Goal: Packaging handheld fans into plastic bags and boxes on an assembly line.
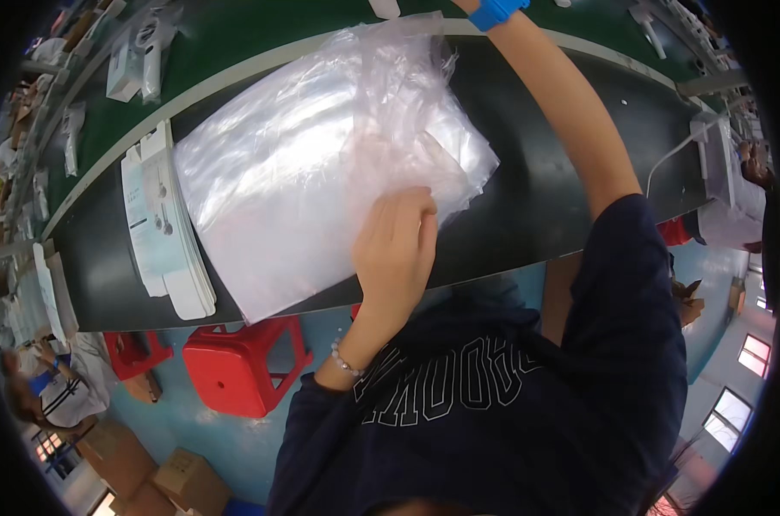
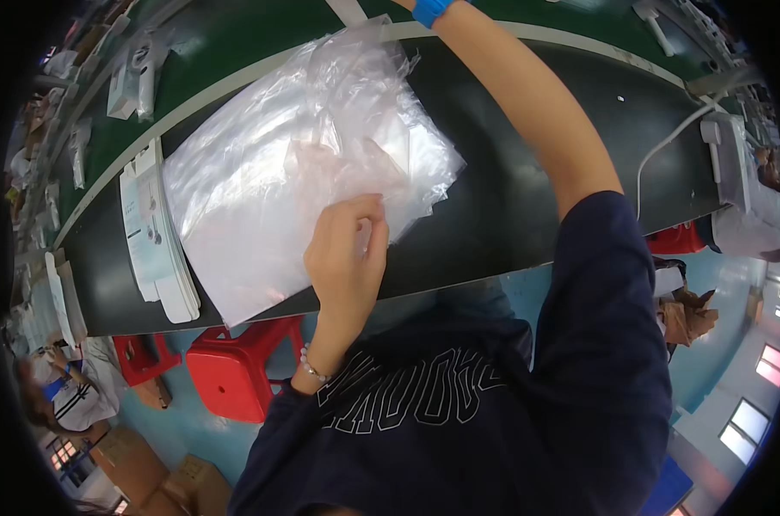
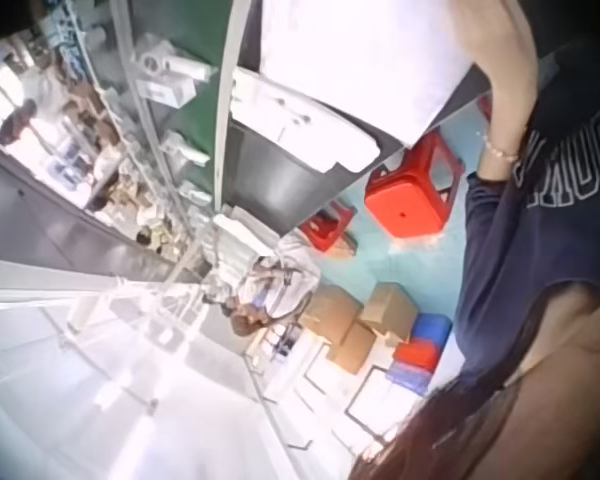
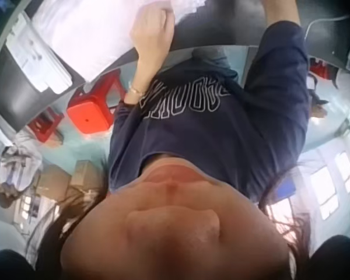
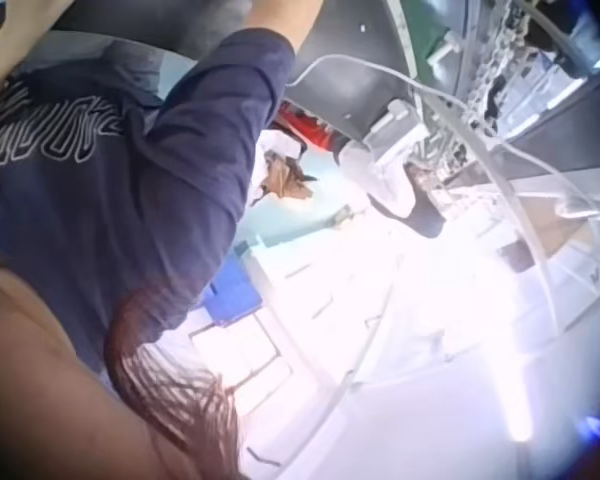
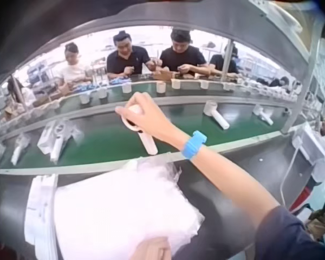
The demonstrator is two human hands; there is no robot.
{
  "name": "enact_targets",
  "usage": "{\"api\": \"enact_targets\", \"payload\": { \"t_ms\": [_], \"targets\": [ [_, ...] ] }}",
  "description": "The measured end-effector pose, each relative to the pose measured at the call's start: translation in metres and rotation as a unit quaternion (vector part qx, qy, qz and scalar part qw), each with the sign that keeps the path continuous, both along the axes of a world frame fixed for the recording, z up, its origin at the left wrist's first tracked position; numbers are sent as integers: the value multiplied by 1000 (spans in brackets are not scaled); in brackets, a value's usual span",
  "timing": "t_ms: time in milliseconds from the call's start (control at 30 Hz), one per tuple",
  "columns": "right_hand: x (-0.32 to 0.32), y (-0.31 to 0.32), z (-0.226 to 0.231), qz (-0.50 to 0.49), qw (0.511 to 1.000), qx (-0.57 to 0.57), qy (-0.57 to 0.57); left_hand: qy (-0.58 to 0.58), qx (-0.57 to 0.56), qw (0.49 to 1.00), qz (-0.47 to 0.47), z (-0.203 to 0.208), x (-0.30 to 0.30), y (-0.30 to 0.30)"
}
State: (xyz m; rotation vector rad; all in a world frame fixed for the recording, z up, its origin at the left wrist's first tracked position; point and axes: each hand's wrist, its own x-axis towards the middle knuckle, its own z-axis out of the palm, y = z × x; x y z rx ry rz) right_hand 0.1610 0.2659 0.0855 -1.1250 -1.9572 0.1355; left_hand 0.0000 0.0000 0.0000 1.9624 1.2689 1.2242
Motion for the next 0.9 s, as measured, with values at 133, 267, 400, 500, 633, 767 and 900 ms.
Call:
{"api": "enact_targets", "payload": {
  "t_ms": [133,267,400,500,633,767,900],
  "targets": [
    [5,-15,0,-4,982,-81,171,67,140,986,-54,8,1,10],
    [-3,-49,-11,-94,975,-49,194,129,143,980,-44,22,-1,4],
    [5,-81,-16,-104,939,-130,302,183,115,976,-25,28,-3,5],
    [22,-106,-15,-68,880,-198,427,116,104,987,-27,28,2,10],
    [1,-196,38,-13,893,-99,439,-10,-38,996,-79,36,-4,13],
    [43,-269,45,-32,936,-56,346,-15,-52,996,-75,46,-4,12],
    [54,-324,38,34,904,-89,418,85,22,993,-83,37,-11,17]
  ]
}}
